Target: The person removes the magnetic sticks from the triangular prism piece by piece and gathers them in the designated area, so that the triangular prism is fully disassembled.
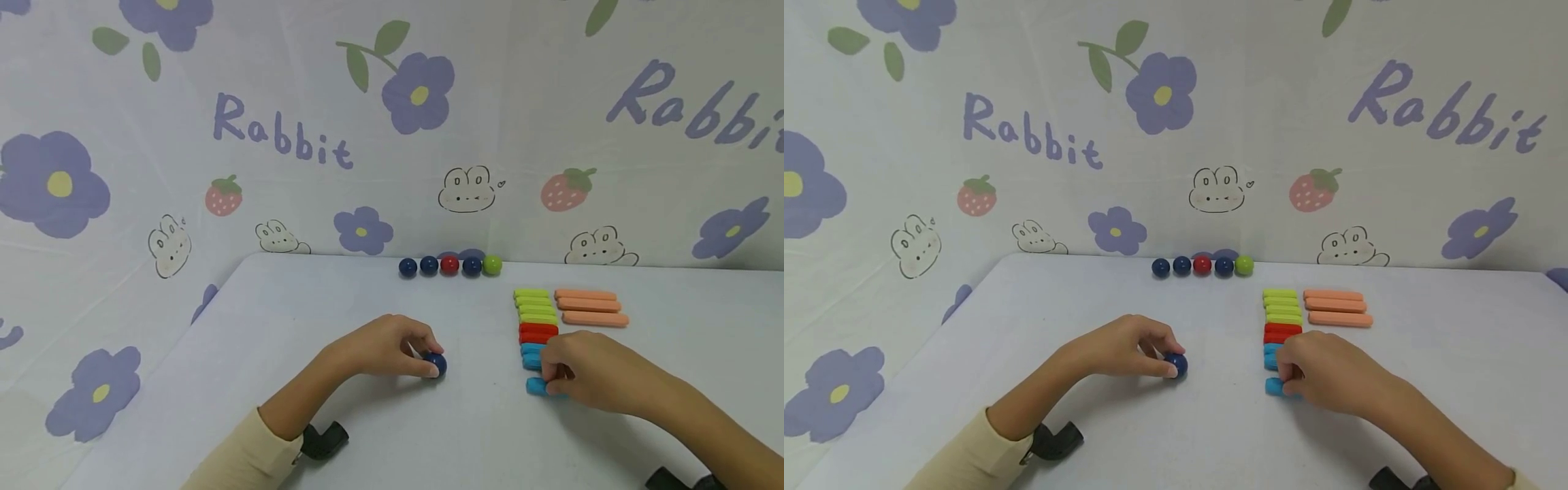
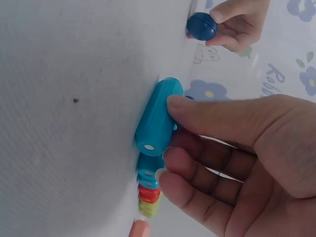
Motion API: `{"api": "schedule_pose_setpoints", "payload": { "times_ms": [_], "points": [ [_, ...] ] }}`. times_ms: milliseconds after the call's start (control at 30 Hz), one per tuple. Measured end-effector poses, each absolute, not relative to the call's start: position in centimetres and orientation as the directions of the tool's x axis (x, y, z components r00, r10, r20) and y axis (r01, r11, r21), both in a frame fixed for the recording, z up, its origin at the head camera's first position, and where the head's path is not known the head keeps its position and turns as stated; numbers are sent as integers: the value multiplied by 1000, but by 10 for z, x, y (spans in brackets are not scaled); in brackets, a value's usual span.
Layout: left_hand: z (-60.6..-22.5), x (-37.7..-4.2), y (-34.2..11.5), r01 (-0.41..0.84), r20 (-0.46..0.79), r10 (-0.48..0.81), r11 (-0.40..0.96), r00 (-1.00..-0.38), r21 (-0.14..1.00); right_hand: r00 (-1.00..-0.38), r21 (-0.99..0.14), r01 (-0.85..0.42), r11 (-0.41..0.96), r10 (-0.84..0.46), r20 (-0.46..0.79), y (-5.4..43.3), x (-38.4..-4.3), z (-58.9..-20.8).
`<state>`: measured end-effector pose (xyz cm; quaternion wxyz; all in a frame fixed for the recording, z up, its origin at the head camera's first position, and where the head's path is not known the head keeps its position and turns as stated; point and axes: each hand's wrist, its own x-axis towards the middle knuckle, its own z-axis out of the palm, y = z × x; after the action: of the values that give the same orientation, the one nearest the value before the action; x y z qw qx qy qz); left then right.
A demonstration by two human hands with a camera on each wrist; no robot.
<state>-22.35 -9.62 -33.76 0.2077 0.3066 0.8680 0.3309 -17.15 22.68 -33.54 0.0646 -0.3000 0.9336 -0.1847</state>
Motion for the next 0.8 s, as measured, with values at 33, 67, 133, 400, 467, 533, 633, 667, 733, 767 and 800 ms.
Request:
{"api": "schedule_pose_setpoints", "payload": {
  "times_ms": [33,67,133,400,467,533,633,667,733,767,800],
  "points": [
    [-337,-223,-96,394,-158,669,593,-726,702,-810,-380,-541,750,-586,-5,227,-172,-336],
    [-337,-223,-96,394,-158,669,594,-726,702,-809,-375,-546,749,-588,2,227,-172,-336],
    [-337,-223,-96,394,-159,669,595,-726,701,-809,-365,-551,751,-588,11,227,-172,-336],
    [-338,-225,-96,393,-159,667,596,-728,700,-827,-322,-542,776,-560,41,225,-173,-337],
    [-339,-225,-96,391,-159,665,597,-730,700,-833,-312,-534,786,-552,37,225,-173,-337],
    [-339,-225,-96,391,-159,665,597,-730,700,-835,-305,-531,791,-549,31,224,-173,-337],
    [-339,-225,-96,391,-158,667,593,-728,704,-840,-299,-524,797,-543,24,223,-172,-337],
    [-339,-225,-96,390,-158,668,592,-727,705,-839,-300,-525,796,-544,24,224,-172,-337],
    [-339,-224,-96,391,-158,669,591,-726,706,-840,-296,-523,799,-541,25,224,-172,-338],
    [-339,-224,-96,389,-159,668,591,-727,706,-842,-291,-522,801,-539,26,224,-172,-338],
    [-339,-224,-96,387,-160,667,592,-728,707,-841,-284,-525,802,-540,30,224,-172,-338]
  ]
}}
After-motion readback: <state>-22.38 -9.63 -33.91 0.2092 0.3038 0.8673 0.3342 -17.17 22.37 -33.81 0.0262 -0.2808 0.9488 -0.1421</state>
